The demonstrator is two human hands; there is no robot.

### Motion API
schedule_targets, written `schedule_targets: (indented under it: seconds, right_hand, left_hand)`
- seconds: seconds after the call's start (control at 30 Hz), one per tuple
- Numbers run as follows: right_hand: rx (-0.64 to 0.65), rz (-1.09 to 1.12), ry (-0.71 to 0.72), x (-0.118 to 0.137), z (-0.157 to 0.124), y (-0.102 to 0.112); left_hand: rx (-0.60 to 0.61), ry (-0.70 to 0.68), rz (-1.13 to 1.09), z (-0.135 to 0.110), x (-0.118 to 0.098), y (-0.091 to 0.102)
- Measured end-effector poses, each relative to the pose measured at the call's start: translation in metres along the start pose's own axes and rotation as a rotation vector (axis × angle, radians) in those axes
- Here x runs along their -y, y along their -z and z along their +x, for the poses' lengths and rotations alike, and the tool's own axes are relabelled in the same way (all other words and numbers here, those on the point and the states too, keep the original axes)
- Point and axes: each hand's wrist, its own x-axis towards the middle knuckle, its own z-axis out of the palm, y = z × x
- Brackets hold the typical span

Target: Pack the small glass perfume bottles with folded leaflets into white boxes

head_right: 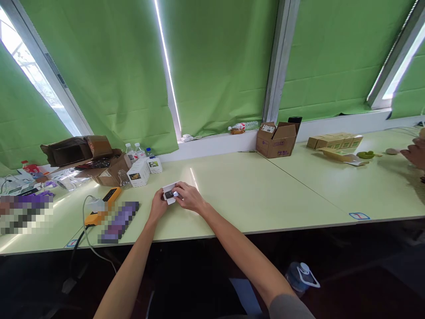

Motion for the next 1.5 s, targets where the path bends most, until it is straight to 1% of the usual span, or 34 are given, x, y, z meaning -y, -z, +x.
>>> schedule_targets:
  seconds: [0.27, 0.63, 0.83, 0.97, 1.1, 1.3, 1.5]
  right_hand:
    - [0.034, -0.02, -0.008, -0.001, -0.002, -0.003]
    - [0.016, -0.018, -0.02, -0.001, -0.002, -0.003]
    - [0.0, -0.027, -0.021, -0.003, -0.003, -0.005]
    - [-0.004, 0.003, -0.025, -0.003, -0.003, -0.005]
    - [-0.015, 0.015, -0.043, -0.003, -0.003, -0.005]
    - [-0.122, 0.023, -0.086, -0.006, -0.003, -0.003]
    - [-0.32, 0.077, -0.194, -0.006, -0.002, 0.002]
  left_hand:
    - [0.027, -0.061, 0.101, 0.002, 0.009, 0.001]
    - [0.07, -0.13, 0.188, 0.002, 0.014, 0.002]
    - [0.067, -0.124, 0.145, 0.002, 0.015, 0.002]
    - [0.046, -0.079, 0.105, 0.002, 0.013, 0.002]
    - [0.039, -0.064, 0.069, 0.001, 0.01, 0.001]
    - [0.065, 0.051, -0.053, 0.002, 0.005, -0.001]
    - [0.134, 0.108, -0.149, 0.0, -0.006, -0.004]
